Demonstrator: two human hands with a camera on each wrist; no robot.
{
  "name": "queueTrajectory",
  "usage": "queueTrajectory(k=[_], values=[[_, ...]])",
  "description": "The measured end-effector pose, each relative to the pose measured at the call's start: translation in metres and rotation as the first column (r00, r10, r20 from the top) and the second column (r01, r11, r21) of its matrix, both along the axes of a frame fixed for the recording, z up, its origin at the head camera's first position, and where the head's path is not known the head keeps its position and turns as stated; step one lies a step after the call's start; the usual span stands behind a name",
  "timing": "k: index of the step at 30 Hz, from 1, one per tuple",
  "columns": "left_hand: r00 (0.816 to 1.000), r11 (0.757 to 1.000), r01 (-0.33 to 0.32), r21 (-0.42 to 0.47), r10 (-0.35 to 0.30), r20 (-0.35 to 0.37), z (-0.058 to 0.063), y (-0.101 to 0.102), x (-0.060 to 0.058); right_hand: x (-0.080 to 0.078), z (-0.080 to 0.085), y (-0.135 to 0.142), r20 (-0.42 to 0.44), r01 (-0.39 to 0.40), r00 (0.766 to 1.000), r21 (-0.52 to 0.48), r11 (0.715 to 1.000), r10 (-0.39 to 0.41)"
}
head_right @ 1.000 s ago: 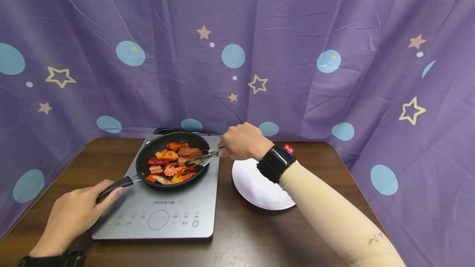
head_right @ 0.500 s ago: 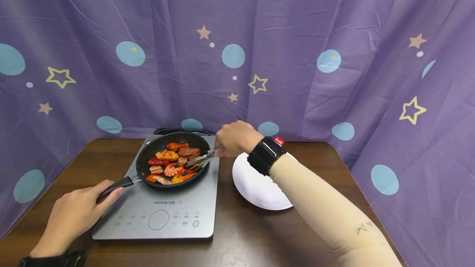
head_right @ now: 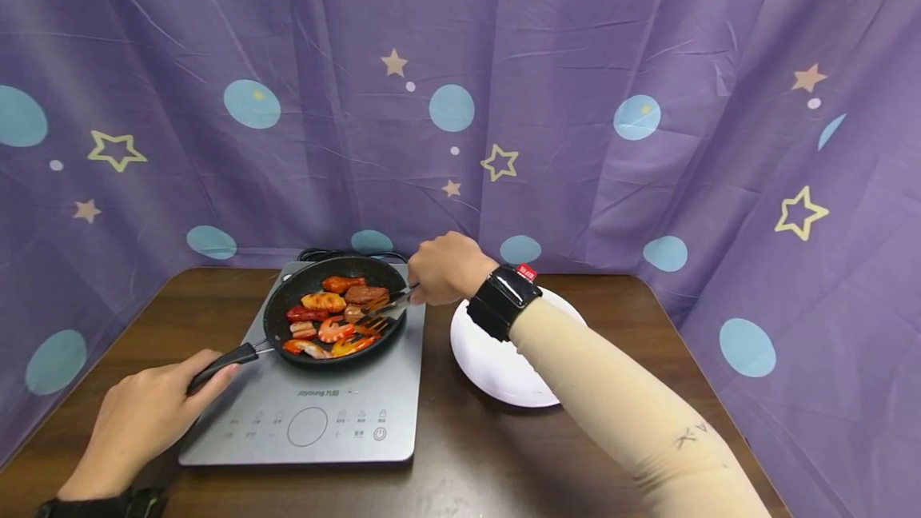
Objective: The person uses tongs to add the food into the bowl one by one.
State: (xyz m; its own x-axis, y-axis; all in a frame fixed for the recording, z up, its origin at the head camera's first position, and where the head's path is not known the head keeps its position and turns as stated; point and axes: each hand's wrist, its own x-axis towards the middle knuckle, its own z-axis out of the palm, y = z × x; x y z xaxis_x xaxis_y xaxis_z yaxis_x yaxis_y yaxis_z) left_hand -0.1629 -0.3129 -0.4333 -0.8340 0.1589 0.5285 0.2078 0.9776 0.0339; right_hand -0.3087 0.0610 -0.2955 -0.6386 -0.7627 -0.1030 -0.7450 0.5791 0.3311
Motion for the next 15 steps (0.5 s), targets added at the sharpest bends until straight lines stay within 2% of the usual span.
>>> queueTrajectory(k=[7,15], values=[[1.000,1.000,-0.003,0.000,0.003,0.006,-0.001,0.000,0.000,0.002,0.002,0.006,0.003,-0.022,1.000,-0.028,0.999,0.022],[1.000,1.000,-0.004,0.006,0.004,0.004,-0.001,0.000,0.000,0.007,0.009,0.021,0.028,-0.010,1.000,-0.081,0.997,0.012]])
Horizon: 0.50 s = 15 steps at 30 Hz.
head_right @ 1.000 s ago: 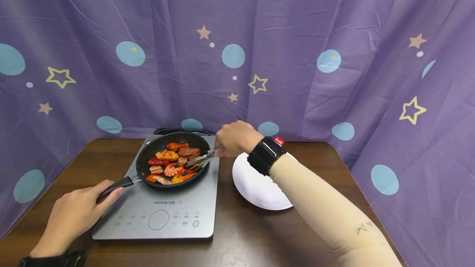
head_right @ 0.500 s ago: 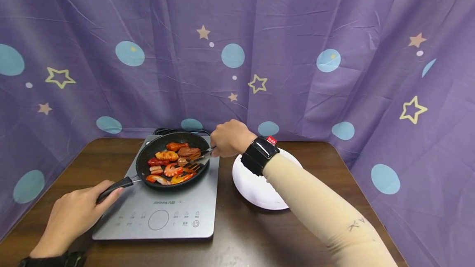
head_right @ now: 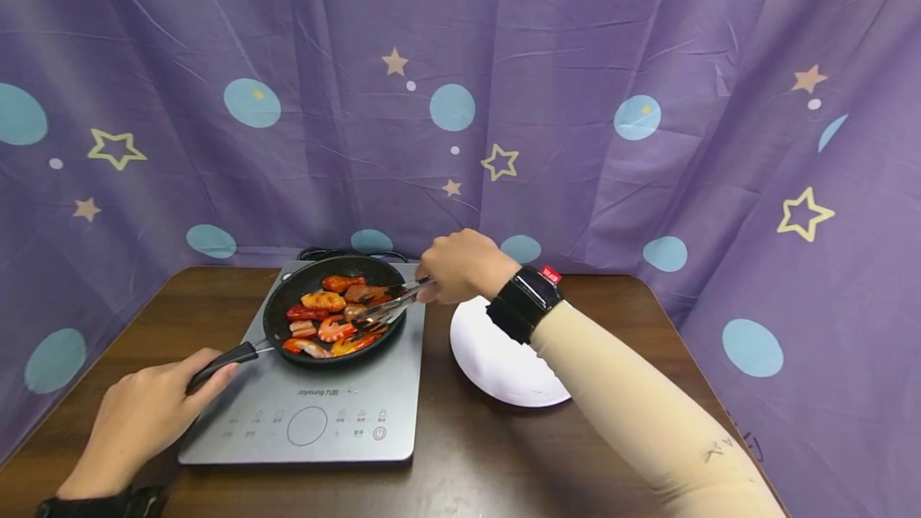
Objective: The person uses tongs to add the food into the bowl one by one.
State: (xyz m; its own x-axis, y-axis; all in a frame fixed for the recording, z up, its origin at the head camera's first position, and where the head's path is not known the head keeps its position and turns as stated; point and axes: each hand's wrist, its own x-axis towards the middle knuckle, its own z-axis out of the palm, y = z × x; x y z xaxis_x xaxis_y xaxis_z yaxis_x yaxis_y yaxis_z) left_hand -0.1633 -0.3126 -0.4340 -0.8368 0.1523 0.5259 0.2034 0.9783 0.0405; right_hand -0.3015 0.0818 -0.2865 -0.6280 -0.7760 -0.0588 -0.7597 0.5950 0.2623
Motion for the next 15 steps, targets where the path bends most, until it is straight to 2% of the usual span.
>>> queueTrajectory(k=[8,15], values=[[1.000,1.000,-0.001,-0.004,0.001,0.002,0.001,0.001,-0.001,0.005,0.002,0.035,-0.031,0.011,0.999,-0.121,0.993,-0.015],[1.000,1.000,-0.001,-0.009,0.001,-0.005,0.001,0.000,-0.001,0.010,-0.011,0.080,-0.061,0.031,0.997,-0.278,0.960,-0.050]])
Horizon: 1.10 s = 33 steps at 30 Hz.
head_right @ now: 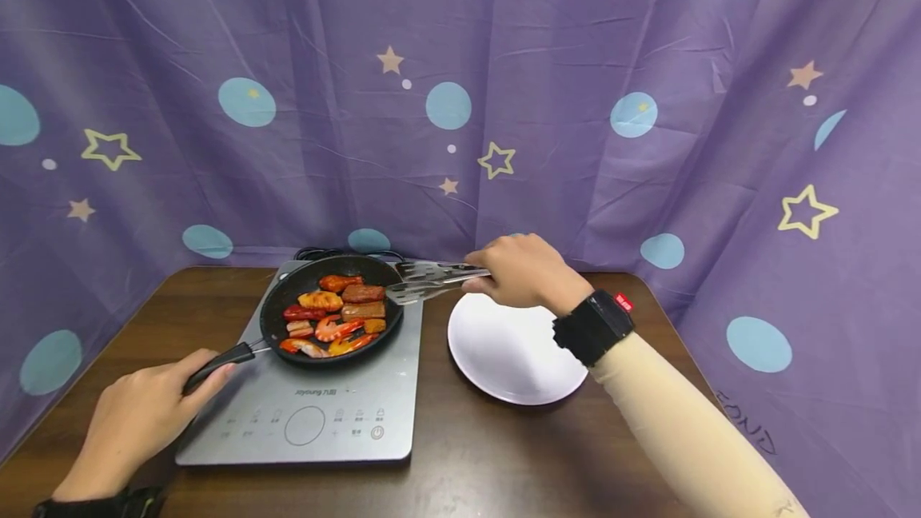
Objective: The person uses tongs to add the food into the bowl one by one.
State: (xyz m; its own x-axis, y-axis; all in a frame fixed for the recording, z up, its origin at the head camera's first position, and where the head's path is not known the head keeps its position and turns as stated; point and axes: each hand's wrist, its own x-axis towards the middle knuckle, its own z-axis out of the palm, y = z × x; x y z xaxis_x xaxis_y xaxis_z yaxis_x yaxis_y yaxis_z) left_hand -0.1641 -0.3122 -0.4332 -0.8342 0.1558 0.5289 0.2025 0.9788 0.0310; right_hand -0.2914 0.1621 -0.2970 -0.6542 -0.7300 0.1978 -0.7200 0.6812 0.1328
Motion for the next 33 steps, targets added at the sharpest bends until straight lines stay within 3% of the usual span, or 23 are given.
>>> queueTrajectory(k=[13,21,33], values=[[1.000,1.000,0.008,-0.002,-0.008,-0.001,-0.001,0.001,0.002,0.018,-0.036,0.072,-0.019,0.168,0.985,-0.160,0.973,-0.174],[1.000,1.000,0.020,-0.007,-0.020,-0.018,0.000,0.001,0.001,0.026,-0.082,0.102,-0.017,0.253,0.964,-0.269,0.930,-0.267],[1.000,1.000,0.008,-0.002,-0.008,0.004,0.001,0.002,0.003,0.031,-0.143,0.123,0.099,0.355,0.935,-0.254,0.900,-0.341]])
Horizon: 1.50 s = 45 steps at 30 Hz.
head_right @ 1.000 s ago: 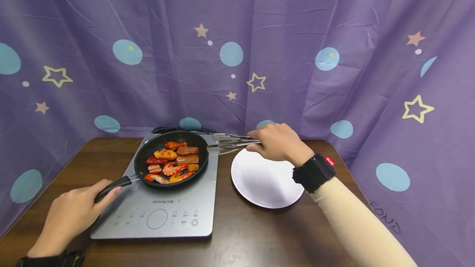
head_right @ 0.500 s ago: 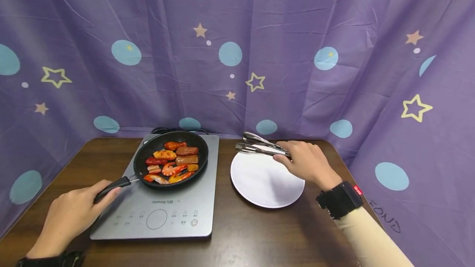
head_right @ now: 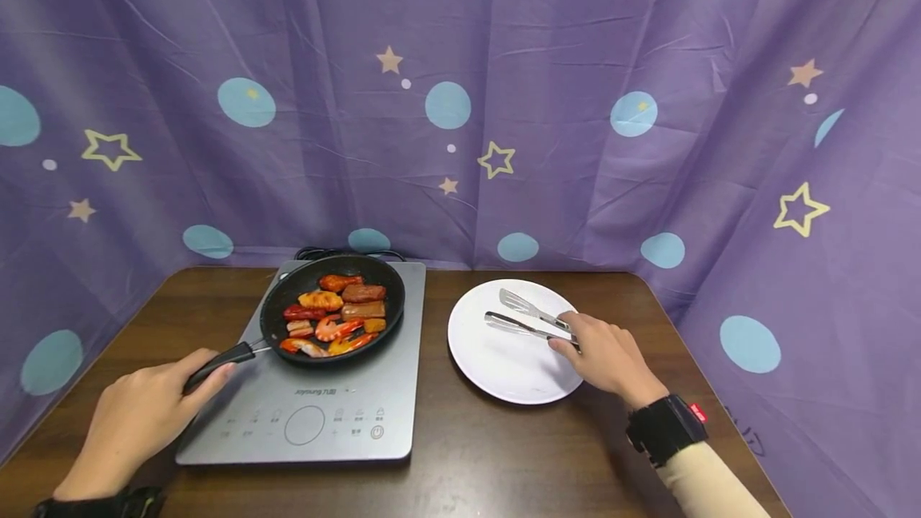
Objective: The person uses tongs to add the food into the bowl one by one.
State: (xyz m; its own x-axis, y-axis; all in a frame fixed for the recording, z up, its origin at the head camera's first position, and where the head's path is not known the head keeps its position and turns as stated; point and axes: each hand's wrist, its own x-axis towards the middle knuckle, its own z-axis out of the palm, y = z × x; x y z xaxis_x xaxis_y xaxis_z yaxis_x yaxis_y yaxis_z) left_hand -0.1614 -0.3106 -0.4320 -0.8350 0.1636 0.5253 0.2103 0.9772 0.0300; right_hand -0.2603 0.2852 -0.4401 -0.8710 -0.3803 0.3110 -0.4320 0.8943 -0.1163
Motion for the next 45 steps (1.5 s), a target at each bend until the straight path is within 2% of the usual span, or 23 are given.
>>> queueTrajectory(k=[6,12,17,27,38,45], values=[[1.000,1.000,-0.005,-0.001,0.005,0.003,0.000,0.000,0.000,-0.001,-0.018,0.002,0.035,-0.007,0.999,-0.033,0.999,0.009],[1.000,1.000,-0.003,0.004,0.003,0.004,-0.001,-0.001,-0.001,-0.001,-0.026,0.000,0.044,-0.030,0.998,-0.072,0.997,0.033],[1.000,1.000,-0.005,0.000,0.005,0.011,-0.001,-0.001,-0.001,-0.002,-0.029,-0.002,0.034,-0.034,0.999,-0.058,0.998,0.036],[1.000,1.000,-0.009,0.000,0.009,0.024,0.000,-0.001,0.000,0.000,-0.027,-0.007,0.047,-0.008,0.999,-0.035,0.999,0.010],[0.999,1.000,-0.012,0.004,0.012,0.039,0.002,0.004,0.002,0.003,-0.029,-0.011,0.004,-0.020,1.000,-0.005,1.000,0.020],[0.998,0.999,-0.038,0.016,0.037,0.058,0.001,0.007,0.006,0.005,-0.026,-0.010,0.056,0.026,0.998,-0.015,1.000,-0.025]])
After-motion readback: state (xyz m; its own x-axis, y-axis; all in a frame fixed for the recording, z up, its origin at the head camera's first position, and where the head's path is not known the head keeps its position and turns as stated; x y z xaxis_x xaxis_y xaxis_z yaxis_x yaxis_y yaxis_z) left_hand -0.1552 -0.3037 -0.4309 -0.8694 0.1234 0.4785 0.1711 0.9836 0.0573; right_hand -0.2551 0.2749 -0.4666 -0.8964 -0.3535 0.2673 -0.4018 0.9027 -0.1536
